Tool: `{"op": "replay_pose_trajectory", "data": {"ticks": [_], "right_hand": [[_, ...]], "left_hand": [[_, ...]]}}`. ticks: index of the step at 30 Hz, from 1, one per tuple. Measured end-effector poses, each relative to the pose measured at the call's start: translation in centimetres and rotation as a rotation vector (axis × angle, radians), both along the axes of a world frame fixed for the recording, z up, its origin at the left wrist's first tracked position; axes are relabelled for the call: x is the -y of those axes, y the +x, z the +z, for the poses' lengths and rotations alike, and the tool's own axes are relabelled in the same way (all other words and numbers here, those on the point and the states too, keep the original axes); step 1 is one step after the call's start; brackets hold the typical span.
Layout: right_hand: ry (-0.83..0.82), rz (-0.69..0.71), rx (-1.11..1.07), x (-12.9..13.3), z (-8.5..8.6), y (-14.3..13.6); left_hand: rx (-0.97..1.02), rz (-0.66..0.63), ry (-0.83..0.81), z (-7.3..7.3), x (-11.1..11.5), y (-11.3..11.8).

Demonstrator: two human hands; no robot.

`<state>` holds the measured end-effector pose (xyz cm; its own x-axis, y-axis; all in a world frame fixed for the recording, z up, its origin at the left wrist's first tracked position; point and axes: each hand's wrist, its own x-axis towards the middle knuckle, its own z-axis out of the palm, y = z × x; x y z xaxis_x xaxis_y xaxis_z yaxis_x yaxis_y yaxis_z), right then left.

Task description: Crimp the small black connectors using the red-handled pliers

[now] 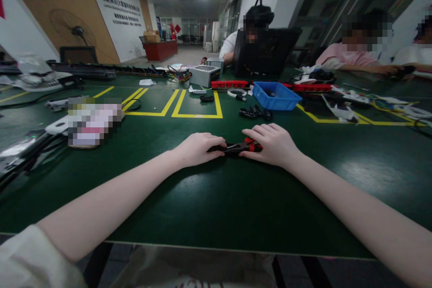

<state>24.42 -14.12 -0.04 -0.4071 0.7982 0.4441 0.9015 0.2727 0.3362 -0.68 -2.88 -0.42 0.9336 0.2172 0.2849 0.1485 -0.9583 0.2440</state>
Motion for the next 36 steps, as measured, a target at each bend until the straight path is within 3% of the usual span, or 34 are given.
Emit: {"op": "replay_pose_trajectory", "data": {"ticks": [11, 20, 36], "right_hand": [[-0.048, -0.013, -0.073, -0.2, 0.02, -0.09], [-0.047, 0.014, -0.116, -0.2, 0.07, -0.15], [-0.093, -0.082, -0.146, 0.1, 0.06, -0.32]], "left_hand": [[-0.022, 0.049, -0.023, 0.16, 0.28, 0.12], [-0.008, -0.017, 0.008, -0.02, 0.15, 0.21], [-0.002, -0.01, 0.05, -0.15, 0.25, 0.33]]}}
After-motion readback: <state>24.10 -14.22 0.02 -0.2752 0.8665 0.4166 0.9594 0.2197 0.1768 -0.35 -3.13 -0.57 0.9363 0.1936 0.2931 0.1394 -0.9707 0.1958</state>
